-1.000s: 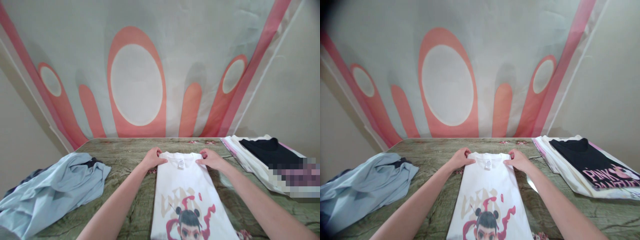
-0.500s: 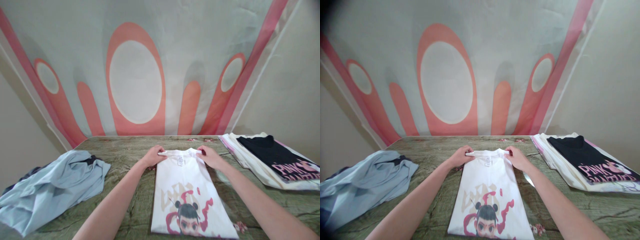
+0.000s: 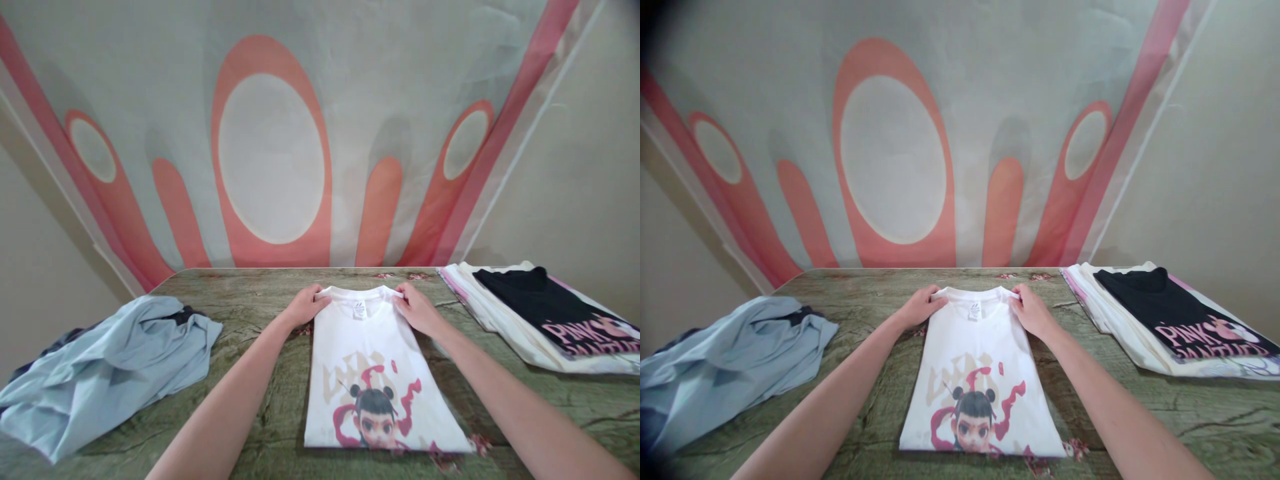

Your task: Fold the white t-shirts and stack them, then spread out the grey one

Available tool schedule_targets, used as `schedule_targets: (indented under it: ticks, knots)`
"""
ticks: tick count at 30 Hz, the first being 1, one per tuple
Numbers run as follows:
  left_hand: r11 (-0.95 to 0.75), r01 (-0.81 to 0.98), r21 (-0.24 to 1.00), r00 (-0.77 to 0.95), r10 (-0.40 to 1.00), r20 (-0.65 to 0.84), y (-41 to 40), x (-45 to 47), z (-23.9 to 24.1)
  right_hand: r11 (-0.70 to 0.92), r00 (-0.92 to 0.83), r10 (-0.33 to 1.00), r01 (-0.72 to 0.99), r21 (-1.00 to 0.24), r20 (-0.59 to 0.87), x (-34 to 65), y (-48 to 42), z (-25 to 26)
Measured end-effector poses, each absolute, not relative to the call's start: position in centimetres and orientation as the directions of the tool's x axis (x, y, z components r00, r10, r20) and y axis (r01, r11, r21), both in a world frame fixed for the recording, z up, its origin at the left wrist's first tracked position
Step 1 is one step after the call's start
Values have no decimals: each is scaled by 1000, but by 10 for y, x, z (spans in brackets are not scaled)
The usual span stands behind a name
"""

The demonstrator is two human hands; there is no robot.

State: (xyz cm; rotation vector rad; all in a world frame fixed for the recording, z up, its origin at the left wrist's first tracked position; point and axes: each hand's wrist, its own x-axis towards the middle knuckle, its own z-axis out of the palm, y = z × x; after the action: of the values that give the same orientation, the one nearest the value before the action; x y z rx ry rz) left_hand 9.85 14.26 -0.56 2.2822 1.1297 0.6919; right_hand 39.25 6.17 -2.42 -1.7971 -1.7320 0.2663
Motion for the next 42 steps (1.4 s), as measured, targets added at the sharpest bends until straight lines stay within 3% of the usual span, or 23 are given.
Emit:
schedule_targets:
  ticks: [5, 12, 16, 25, 29, 35, 42]
  knots:
    - [-506, 625, 594, 478, 850, 220, 142, 104, -7, 35, 160, 952, 794, -607, 263, 392, 64, -26]
    - [-480, 620, 620, 434, 869, 238, 140, 113, -14, 44, 198, 962, 567, -822, 188, 401, 76, -46]
    - [-484, 655, 580, 410, 873, 266, 138, 116, -18, 51, 253, 945, 508, -860, 205, 406, 85, -59]
    - [-624, 636, 454, 476, 780, 407, 140, 113, -24, 11, 343, 889, 648, -761, 304, 401, 81, -62]
    - [-648, 686, 331, 505, 752, 423, 132, 115, -15, 20, 343, 861, 714, -700, 375, 394, 77, -60]
    - [-789, 598, 140, 743, 611, 271, 88, 142, 7, 86, 235, 835, 837, -540, 497, 389, 76, -64]
    - [-860, 503, 82, 855, 510, 99, 64, 154, -4, 117, 166, 838, 876, -468, 520, 396, 74, -58]
